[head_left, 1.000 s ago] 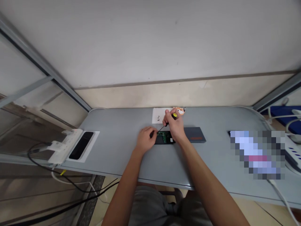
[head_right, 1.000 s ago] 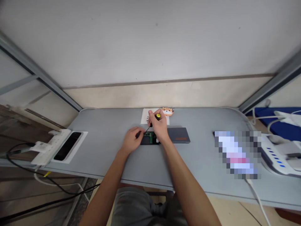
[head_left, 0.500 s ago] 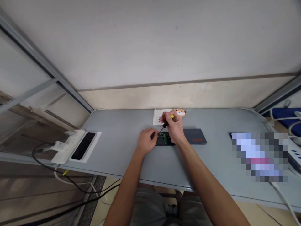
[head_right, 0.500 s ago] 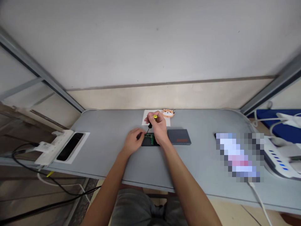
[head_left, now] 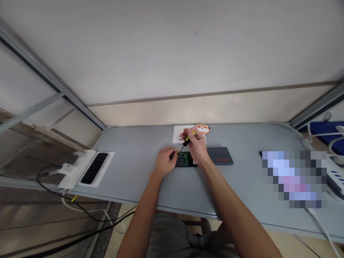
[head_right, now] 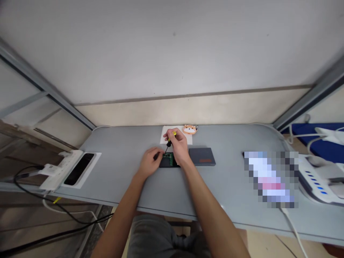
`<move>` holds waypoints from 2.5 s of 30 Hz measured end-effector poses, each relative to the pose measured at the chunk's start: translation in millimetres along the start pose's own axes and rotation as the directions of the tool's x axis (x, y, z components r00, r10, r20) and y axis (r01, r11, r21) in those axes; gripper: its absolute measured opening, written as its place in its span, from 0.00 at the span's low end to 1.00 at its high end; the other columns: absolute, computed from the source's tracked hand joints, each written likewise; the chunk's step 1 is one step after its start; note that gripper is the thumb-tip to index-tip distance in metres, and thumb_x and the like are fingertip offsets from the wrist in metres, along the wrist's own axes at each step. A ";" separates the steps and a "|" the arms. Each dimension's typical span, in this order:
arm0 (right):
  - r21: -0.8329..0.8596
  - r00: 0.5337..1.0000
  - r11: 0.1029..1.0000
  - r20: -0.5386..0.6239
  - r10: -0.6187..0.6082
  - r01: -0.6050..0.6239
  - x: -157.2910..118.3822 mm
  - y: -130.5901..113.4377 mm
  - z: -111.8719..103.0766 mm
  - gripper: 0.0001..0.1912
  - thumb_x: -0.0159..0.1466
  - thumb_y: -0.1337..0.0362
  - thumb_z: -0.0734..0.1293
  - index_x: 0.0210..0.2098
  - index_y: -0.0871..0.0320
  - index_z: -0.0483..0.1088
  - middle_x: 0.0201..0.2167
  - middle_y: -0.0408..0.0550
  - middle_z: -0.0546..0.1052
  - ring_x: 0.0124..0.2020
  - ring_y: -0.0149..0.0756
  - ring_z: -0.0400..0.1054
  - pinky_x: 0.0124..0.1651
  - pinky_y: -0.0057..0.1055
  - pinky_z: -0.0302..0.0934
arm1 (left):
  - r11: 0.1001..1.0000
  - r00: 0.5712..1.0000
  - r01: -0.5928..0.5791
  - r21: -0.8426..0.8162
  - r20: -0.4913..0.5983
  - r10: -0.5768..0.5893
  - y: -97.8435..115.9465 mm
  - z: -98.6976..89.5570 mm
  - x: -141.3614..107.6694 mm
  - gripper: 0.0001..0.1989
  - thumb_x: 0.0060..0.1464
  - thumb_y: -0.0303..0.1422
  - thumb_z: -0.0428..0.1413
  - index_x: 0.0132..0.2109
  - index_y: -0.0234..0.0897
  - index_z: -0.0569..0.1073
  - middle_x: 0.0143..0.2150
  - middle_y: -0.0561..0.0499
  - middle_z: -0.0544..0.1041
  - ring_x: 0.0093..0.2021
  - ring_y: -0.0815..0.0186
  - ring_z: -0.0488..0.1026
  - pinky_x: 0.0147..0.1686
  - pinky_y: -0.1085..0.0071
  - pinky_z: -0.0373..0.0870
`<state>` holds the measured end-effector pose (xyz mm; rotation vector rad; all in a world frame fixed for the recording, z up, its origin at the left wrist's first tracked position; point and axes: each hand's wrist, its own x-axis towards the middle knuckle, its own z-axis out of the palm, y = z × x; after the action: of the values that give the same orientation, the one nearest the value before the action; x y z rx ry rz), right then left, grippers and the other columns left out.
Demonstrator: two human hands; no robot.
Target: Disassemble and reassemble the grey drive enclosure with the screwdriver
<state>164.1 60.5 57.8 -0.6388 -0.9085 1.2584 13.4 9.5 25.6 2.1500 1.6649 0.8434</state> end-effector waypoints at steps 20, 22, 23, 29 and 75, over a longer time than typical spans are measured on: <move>-0.092 0.999 0.996 -0.031 -0.020 0.017 -1.8 0.8 2.3 0.29 0.60 0.34 0.72 0.31 0.50 0.60 0.19 0.34 0.64 0.21 0.30 0.60 0.27 0.30 0.59 | 1.000 1.000 0.016 0.018 0.015 -0.016 0.6 0.5 0.7 0.11 0.67 0.27 0.52 0.42 0.42 0.80 0.44 0.50 0.84 0.47 0.59 0.79 0.52 0.62 0.72; -0.133 0.997 0.989 -0.047 -0.065 0.058 -3.4 -0.1 3.8 0.29 0.64 0.32 0.66 0.31 0.50 0.60 0.19 0.34 0.61 0.20 0.30 0.58 0.26 0.31 0.57 | 1.000 1.000 0.020 0.023 0.023 -0.021 1.1 0.4 1.0 0.11 0.68 0.28 0.52 0.42 0.42 0.80 0.44 0.50 0.84 0.47 0.59 0.79 0.51 0.62 0.72; -0.140 0.996 0.988 -0.039 -0.074 0.068 -4.5 -0.7 4.5 0.28 0.67 0.31 0.62 0.32 0.50 0.62 0.20 0.35 0.62 0.21 0.31 0.58 0.27 0.31 0.58 | 0.999 0.999 0.022 0.024 0.025 -0.023 1.2 0.4 1.1 0.11 0.68 0.28 0.52 0.42 0.42 0.80 0.43 0.49 0.84 0.47 0.59 0.79 0.51 0.62 0.72; -0.202 0.996 0.977 -0.031 -0.081 0.073 -6.7 0.1 3.5 0.25 0.68 0.36 0.64 0.36 0.51 0.70 0.26 0.40 0.68 0.28 0.33 0.64 0.32 0.32 0.60 | 1.000 0.999 0.021 0.014 0.027 -0.021 0.7 1.3 1.4 0.11 0.67 0.27 0.52 0.42 0.41 0.79 0.44 0.50 0.84 0.47 0.59 0.79 0.51 0.62 0.72; -0.725 0.945 0.662 -0.047 -0.323 0.190 -3.5 5.9 -13.7 0.17 0.68 0.48 0.65 0.31 0.50 0.59 0.27 0.40 0.65 0.31 0.38 0.59 0.41 0.36 0.59 | 1.000 1.000 0.025 0.008 0.008 -0.025 -0.1 3.6 1.2 0.11 0.66 0.25 0.54 0.41 0.41 0.80 0.43 0.50 0.84 0.47 0.60 0.79 0.51 0.64 0.72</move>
<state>172.6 59.3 45.1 -1.1676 -1.3002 0.5357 15.7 11.0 23.0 2.1298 1.6902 0.8209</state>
